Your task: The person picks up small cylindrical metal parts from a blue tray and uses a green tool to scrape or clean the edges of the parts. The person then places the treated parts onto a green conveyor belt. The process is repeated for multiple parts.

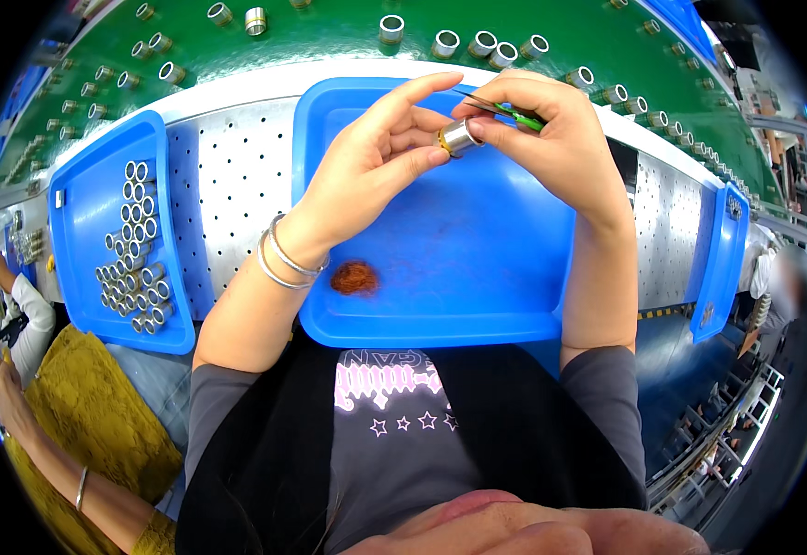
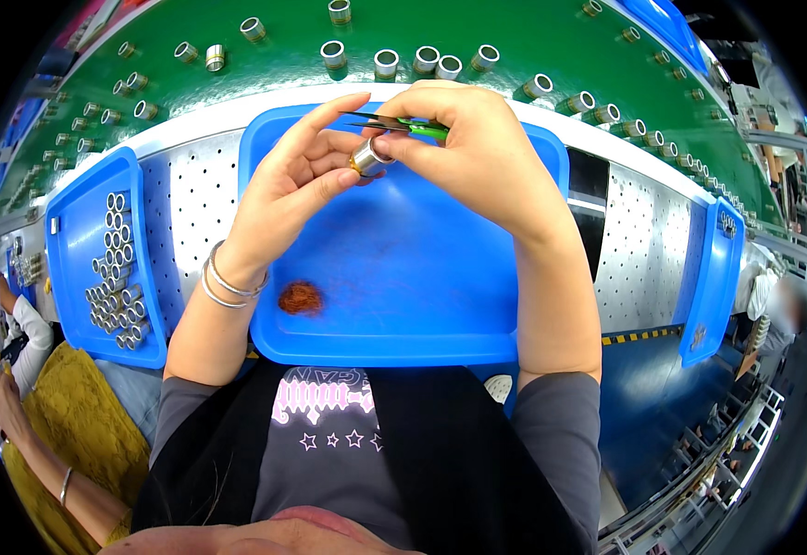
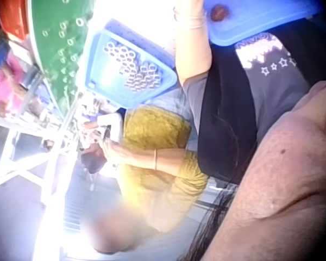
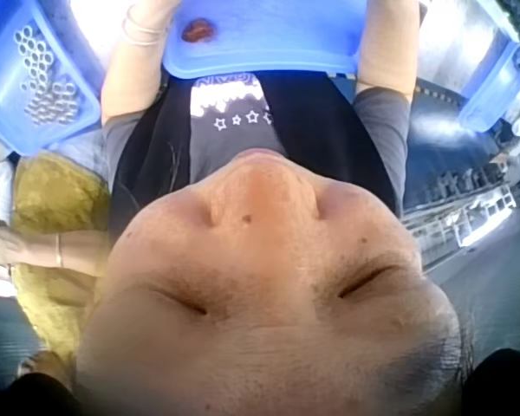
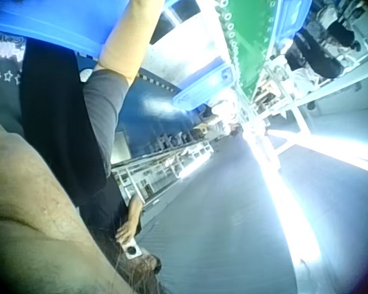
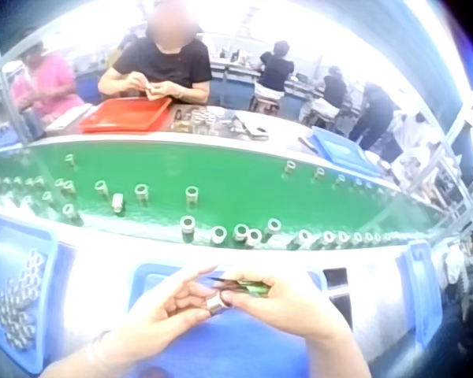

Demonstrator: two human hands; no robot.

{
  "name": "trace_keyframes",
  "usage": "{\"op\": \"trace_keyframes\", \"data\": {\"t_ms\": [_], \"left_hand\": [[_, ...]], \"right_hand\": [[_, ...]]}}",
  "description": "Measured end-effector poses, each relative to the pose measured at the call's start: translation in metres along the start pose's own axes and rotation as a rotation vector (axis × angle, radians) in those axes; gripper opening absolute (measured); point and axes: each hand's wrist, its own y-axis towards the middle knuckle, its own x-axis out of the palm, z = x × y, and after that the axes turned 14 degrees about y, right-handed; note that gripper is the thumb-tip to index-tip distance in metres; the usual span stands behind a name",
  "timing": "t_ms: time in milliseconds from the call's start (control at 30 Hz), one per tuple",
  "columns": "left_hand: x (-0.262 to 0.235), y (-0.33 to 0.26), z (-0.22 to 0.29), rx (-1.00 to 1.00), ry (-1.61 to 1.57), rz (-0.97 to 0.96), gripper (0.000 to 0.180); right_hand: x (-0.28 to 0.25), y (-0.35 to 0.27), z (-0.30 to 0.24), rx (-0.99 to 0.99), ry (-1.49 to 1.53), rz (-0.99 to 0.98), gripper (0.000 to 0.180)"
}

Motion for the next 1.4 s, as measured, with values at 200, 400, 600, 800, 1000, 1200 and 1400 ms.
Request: {"op": "trace_keyframes", "data": {"t_ms": [200, 400, 600, 800, 1000, 1200, 1400], "left_hand": [[-0.013, 0.001, 0.011, -0.149, -0.191, 0.013, 0.052], [-0.010, 0.002, 0.004, -0.106, -0.115, 0.030, 0.047], [-0.007, 0.001, 0.007, -0.124, -0.124, 0.009, 0.051], [-0.014, 0.001, 0.012, -0.147, -0.242, 0.065, 0.050], [-0.015, 0.001, 0.008, -0.144, -0.286, 0.121, 0.048], [-0.014, 0.001, 0.007, -0.143, -0.275, 0.124, 0.048], [-0.016, 0.001, 0.004, -0.136, -0.275, 0.114, 0.046]], "right_hand": [[-0.003, -0.001, -0.007, -0.013, -0.016, 0.140, 0.010], [0.010, 0.002, -0.006, -0.064, 0.407, 0.168, 0.012], [0.004, 0.008, 0.018, 0.058, 0.782, 0.373, 0.012], [0.001, 0.009, 0.015, -0.178, 0.887, 0.425, 0.012], [-0.001, 0.002, 0.002, -0.419, 0.825, 0.201, 0.012], [-0.003, -0.003, -0.007, -0.553, 0.752, 0.078, 0.014], [-0.001, -0.004, -0.007, -0.555, 0.660, 0.025, 0.016]]}}
